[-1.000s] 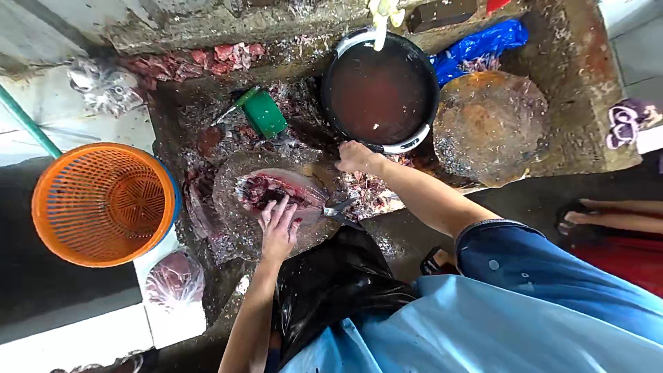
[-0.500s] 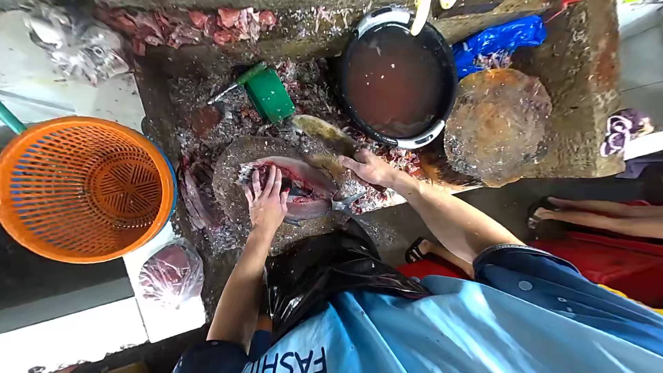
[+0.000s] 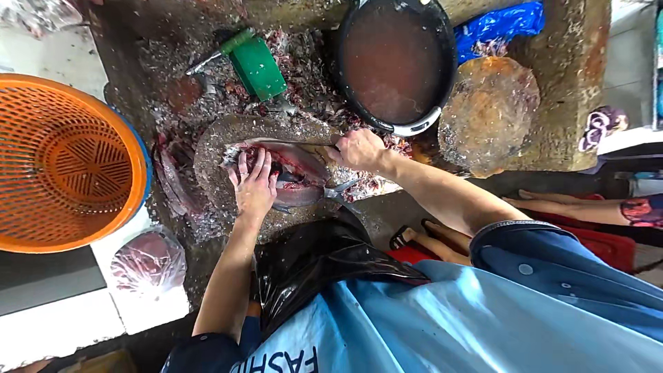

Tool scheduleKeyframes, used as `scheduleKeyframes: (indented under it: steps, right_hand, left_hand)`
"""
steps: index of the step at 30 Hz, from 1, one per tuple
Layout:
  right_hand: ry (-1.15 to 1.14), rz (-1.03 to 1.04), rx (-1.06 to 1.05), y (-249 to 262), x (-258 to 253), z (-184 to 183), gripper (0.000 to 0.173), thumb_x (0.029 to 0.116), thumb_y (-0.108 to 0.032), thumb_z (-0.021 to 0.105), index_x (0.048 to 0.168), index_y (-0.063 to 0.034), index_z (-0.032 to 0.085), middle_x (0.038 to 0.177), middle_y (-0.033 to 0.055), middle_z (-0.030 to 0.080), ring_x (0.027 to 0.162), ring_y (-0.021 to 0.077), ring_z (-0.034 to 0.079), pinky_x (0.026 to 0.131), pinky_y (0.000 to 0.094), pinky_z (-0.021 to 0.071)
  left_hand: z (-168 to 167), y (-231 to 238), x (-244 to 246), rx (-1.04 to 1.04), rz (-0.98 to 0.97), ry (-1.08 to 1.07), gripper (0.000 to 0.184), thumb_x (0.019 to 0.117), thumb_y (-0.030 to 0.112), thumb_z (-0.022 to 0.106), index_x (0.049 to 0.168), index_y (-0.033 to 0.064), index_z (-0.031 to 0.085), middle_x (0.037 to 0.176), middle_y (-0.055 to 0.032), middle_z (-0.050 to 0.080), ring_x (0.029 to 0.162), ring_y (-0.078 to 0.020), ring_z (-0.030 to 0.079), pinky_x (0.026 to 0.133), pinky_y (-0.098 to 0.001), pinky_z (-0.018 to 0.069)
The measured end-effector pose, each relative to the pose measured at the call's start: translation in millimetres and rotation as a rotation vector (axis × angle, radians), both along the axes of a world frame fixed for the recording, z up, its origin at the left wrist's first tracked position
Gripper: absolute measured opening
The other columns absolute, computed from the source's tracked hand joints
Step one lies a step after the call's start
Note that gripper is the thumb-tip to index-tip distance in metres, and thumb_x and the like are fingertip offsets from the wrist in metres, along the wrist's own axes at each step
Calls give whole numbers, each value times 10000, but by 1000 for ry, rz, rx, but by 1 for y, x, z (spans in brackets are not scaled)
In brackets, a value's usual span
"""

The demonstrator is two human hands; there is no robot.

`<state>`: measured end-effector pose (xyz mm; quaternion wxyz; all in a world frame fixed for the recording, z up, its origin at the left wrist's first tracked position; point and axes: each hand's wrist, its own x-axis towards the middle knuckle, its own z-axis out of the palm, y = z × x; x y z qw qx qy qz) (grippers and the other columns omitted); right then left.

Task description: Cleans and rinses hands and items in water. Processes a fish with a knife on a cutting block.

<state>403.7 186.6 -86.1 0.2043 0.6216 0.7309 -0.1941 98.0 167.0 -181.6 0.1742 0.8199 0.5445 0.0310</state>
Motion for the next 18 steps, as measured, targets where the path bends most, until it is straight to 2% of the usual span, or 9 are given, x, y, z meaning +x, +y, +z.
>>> scheduleKeyframes:
  steps: [6, 9, 12, 18]
  right_hand:
    - [-1, 41, -29, 9, -5, 6, 607, 1061, -536, 343, 929, -40, 667, 843, 212, 685, 855, 433, 708, 710, 609, 549]
    - [-4, 13, -109, 11, -10, 5, 622, 1069, -539, 328, 928, -33, 662, 901, 219, 684, 906, 431, 704, 734, 612, 553]
    - [23, -66, -179, 4, -15, 1, 636, 1077, -539, 321, 988, -11, 664, 990, 237, 688, 992, 436, 697, 796, 623, 555]
    - [69, -163, -177, -23, -4, -23, 655, 1065, -568, 317, 972, -16, 656, 957, 233, 691, 960, 435, 706, 772, 627, 560]
  left_hand:
    - [0, 0, -1, 6, 3, 4, 544, 1076, 403, 379, 1614, 323, 354, 1679, 143, 295, 1592, -290, 138, 1201, -691, 132]
    - [0, -1, -1, 1, -3, 2, 548, 1075, 400, 383, 1617, 325, 348, 1682, 144, 287, 1594, -285, 130, 1201, -691, 121]
    - [1, 0, -3, 23, -21, -18, 543, 1080, 434, 373, 1609, 312, 371, 1678, 130, 303, 1589, -293, 155, 1202, -687, 138]
    - [-1, 1, -6, 39, -34, -9, 539, 1083, 452, 350, 1609, 339, 360, 1675, 150, 300, 1589, -272, 159, 1208, -664, 140]
